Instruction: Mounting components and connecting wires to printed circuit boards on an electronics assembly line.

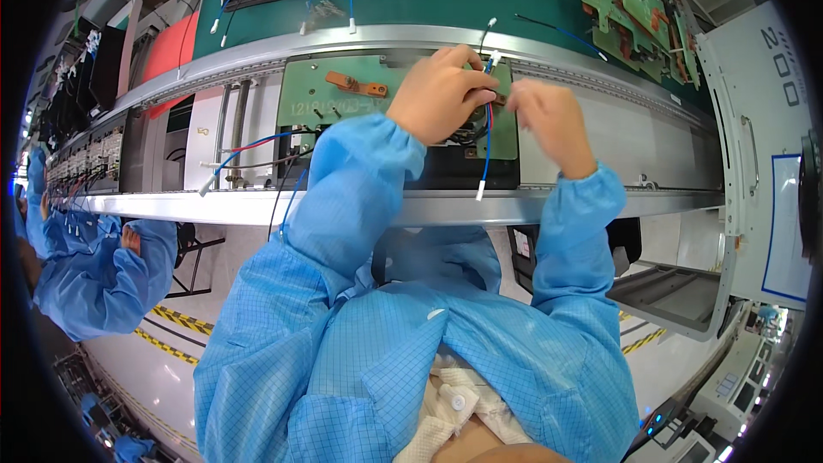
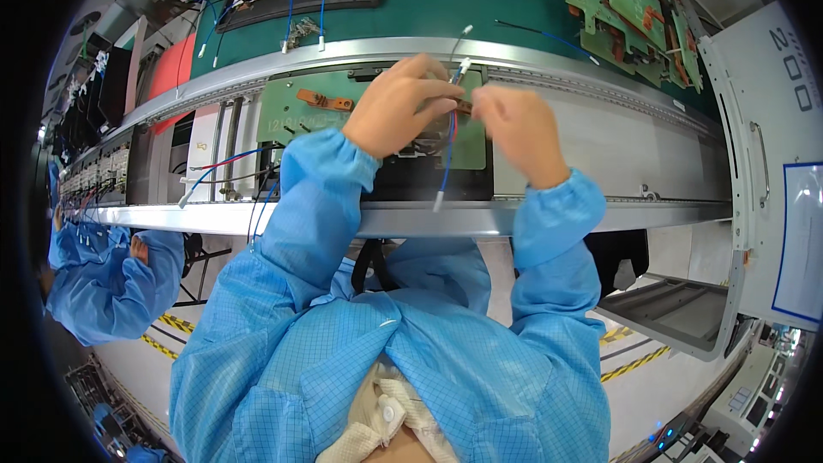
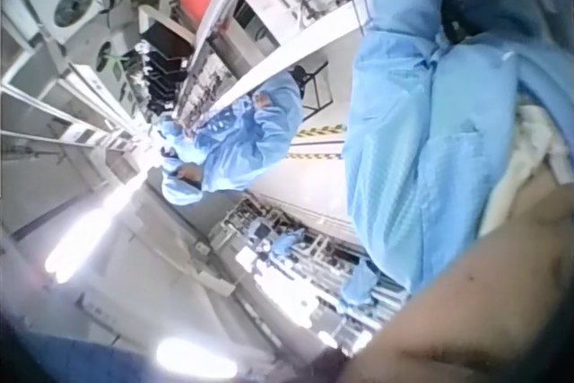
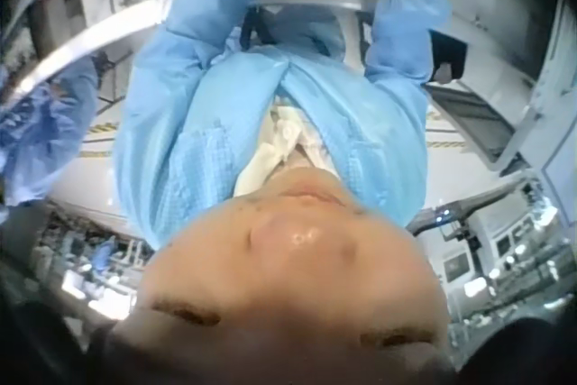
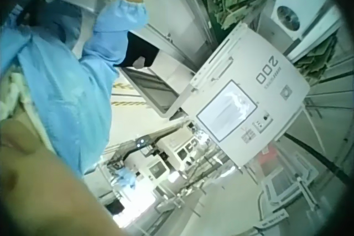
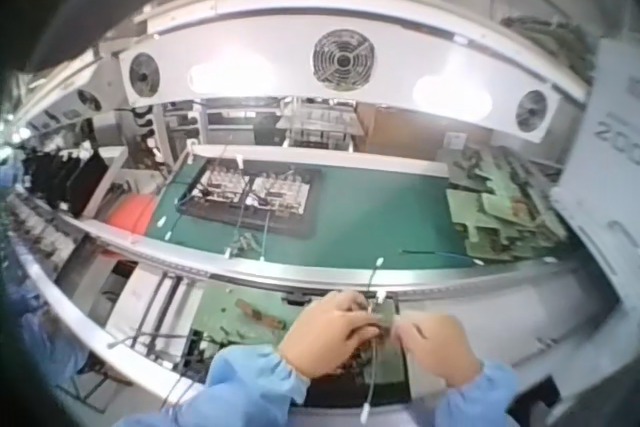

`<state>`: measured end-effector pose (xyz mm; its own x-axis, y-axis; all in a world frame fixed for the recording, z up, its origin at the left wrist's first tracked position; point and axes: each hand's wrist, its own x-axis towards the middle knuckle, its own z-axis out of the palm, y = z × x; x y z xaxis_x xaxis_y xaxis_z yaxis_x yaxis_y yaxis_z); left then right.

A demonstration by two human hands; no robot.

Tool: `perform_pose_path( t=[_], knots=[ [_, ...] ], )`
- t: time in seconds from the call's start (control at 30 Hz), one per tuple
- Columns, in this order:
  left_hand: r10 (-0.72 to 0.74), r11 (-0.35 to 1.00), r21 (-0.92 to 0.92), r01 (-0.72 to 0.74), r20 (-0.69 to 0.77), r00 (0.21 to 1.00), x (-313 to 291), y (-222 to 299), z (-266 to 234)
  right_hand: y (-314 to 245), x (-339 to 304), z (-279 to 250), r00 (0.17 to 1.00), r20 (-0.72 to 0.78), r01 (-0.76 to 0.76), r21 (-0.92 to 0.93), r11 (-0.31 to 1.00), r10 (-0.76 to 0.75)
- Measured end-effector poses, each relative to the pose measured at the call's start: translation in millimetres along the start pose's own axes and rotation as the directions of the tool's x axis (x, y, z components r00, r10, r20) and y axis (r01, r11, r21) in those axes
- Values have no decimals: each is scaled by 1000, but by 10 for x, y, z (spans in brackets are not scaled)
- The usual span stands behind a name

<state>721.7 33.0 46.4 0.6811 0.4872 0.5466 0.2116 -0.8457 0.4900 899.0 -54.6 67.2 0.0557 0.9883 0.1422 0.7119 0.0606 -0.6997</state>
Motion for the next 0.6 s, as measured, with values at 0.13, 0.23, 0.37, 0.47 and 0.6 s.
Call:
perform_pose_path(
  t=[0.13,0.23,0.37,0.47,0.6],
  knots=[
    [-198,979,-88,182,-249,948,-216,307,-322,482,435,-100,976,-215,57,169,984,-20],
    [-350,937,-78,342,-243,905,-401,374,-389,647,728,-88,976,-198,135,205,969,-94],
    [-243,952,149,269,-168,955,-448,366,-364,871,970,-37,999,-24,-19,348,937,29],
    [-233,931,265,251,-97,968,-399,398,-349,888,986,-13,999,-36,9,382,924,5],
    [-274,895,356,270,-39,961,-339,395,-303,830,907,-34,991,-134,50,365,930,-1]
  ],
)
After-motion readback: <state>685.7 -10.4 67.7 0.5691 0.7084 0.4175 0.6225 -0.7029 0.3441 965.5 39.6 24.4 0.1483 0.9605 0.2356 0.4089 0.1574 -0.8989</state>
